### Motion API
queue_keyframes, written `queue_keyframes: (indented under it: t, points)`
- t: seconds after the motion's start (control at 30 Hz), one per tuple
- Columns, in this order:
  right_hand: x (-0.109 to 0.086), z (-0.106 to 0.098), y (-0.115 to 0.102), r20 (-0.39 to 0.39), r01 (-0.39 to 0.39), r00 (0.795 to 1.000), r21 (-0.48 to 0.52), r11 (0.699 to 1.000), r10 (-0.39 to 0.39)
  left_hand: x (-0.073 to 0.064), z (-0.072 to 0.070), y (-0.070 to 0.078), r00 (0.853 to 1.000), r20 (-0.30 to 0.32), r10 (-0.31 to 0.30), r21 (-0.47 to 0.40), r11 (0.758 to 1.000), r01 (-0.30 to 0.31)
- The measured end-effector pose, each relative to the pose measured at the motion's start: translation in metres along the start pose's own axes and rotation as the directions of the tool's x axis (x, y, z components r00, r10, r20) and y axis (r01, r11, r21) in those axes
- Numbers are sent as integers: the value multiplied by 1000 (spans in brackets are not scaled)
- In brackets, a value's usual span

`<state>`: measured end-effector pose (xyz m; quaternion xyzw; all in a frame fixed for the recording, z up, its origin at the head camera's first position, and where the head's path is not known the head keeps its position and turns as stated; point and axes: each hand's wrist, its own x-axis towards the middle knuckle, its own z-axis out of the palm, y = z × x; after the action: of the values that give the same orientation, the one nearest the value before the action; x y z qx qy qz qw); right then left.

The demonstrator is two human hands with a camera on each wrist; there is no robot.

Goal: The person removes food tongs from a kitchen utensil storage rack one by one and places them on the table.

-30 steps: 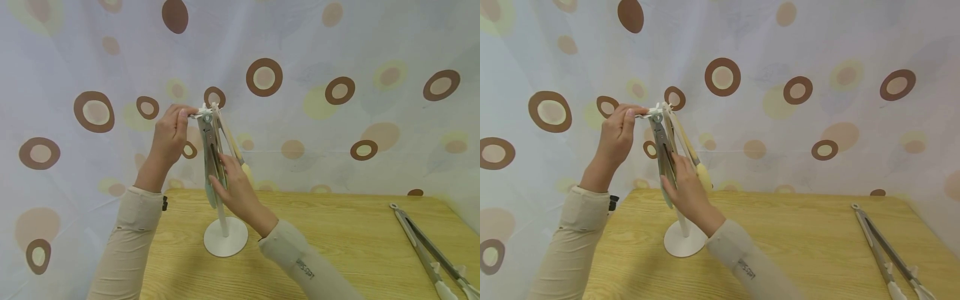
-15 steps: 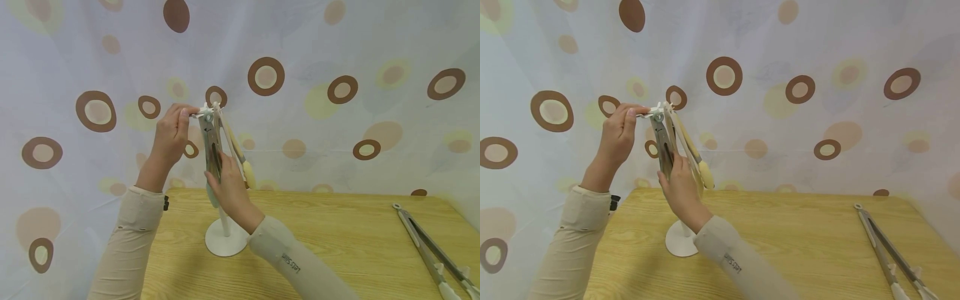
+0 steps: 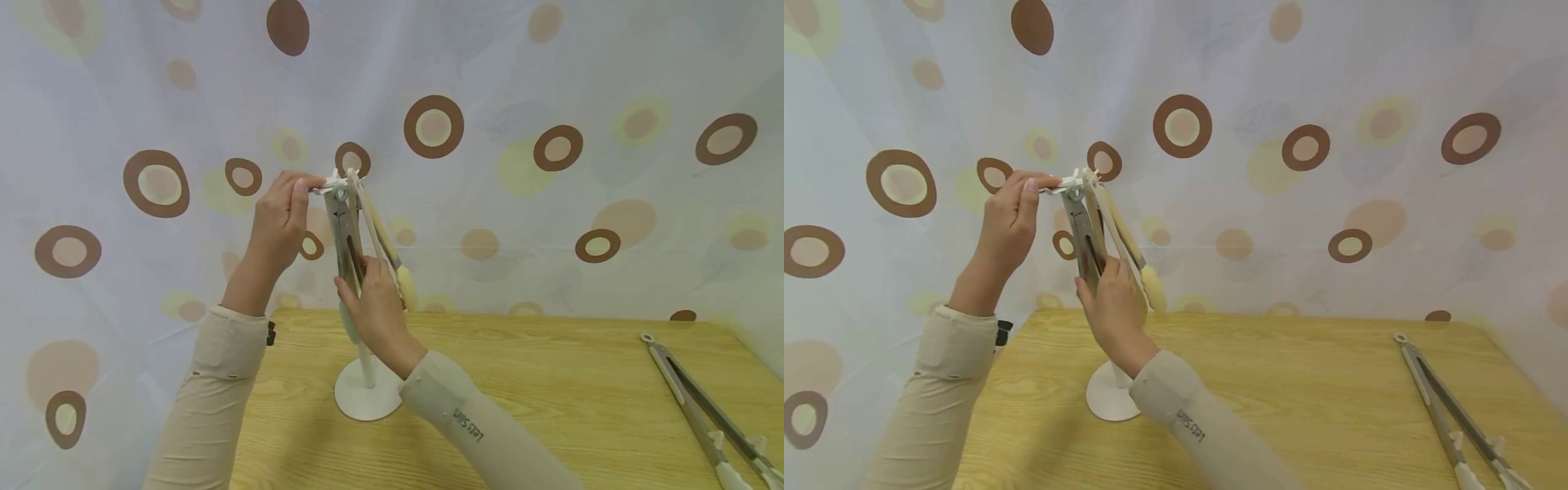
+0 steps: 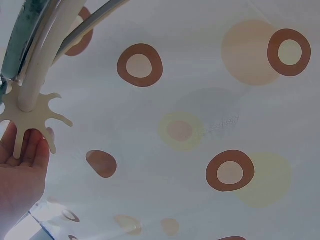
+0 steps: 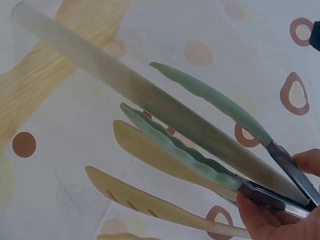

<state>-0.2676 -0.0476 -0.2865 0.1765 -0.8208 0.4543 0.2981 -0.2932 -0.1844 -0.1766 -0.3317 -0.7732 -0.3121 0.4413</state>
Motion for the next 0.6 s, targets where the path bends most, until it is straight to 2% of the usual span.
queue_keyframes:
  t: [0.3,0.6]
  points:
    - [-1,-4,1,-28,24,999,9,1000,-23,-1,0,0,1000,-3,-4,-1,1000,4]
    - [-5,-9,0,-8,33,999,35,999,-33,0,1,0,1000,0,-5,4,1000,5]
